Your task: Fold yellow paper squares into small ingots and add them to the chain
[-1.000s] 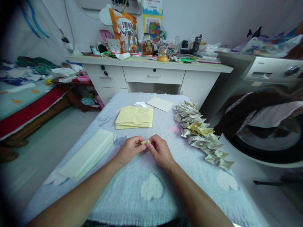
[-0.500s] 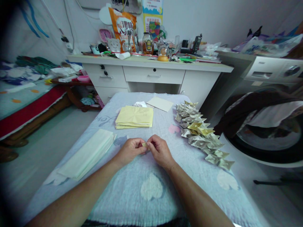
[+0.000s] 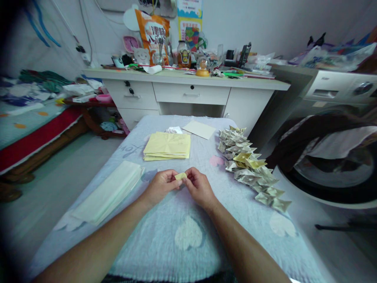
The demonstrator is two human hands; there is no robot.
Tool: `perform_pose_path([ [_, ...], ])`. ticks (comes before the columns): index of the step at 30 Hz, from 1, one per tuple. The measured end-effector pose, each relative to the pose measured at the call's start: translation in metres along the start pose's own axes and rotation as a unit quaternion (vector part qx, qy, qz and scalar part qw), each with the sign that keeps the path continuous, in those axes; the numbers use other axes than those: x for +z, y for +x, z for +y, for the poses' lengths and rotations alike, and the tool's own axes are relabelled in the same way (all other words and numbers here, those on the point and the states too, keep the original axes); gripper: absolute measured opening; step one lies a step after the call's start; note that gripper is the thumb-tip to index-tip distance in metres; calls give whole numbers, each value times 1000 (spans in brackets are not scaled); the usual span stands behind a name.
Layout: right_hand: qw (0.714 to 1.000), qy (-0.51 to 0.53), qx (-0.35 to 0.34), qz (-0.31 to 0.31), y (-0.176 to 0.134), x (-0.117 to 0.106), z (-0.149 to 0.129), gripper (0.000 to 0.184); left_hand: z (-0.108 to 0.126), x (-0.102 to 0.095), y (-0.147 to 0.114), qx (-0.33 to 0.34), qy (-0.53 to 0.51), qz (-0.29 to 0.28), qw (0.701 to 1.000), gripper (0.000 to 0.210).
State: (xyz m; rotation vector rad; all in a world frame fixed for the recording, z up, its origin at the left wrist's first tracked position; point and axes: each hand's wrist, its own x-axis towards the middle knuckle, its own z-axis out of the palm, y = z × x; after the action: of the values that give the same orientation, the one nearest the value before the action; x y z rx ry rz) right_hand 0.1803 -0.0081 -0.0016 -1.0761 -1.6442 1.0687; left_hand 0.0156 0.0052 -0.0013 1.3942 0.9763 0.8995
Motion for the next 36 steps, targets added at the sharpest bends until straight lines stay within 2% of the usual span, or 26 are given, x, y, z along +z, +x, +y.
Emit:
perform_pose_path([
  [3, 1000, 10, 3, 13, 1, 0, 3, 10, 1, 0, 1, 14, 4, 31, 999, 25],
  [6, 1000, -27, -1, 9, 0, -1, 1, 9, 3, -1, 1, 43, 34, 77, 996, 29],
  [10, 993, -114, -17, 0, -1, -3, -4, 10, 4, -1, 0, 58, 68, 50, 995, 12],
  [13, 984, -176, -20, -12, 0, -4, -6, 7, 5, 0, -2, 58, 132, 42, 989, 4],
  [16, 968, -247, -31, -32, 1, -6, -6, 5, 4, 0, -3, 61, 222, 56, 972, 7],
  [19, 953, -296, -47, -53, 0, -6, -7, 13, 1, -1, -3, 75, 307, 68, 946, 13],
  [22, 942, -322, -54, -77, -2, -7, -7, 21, -1, -2, -2, 86, 351, 73, 930, 14],
  [26, 938, -330, -67, -83, -4, -7, -7, 23, -1, -2, -2, 79, 339, 71, 935, 12],
  [33, 944, -315, -91, -30, -1, -10, -7, 20, -1, -3, 1, 56, 174, 61, 981, 10],
  [36, 943, -318, -96, -14, 1, -12, -6, 19, 0, -3, 0, 53, 183, 61, 980, 12],
])
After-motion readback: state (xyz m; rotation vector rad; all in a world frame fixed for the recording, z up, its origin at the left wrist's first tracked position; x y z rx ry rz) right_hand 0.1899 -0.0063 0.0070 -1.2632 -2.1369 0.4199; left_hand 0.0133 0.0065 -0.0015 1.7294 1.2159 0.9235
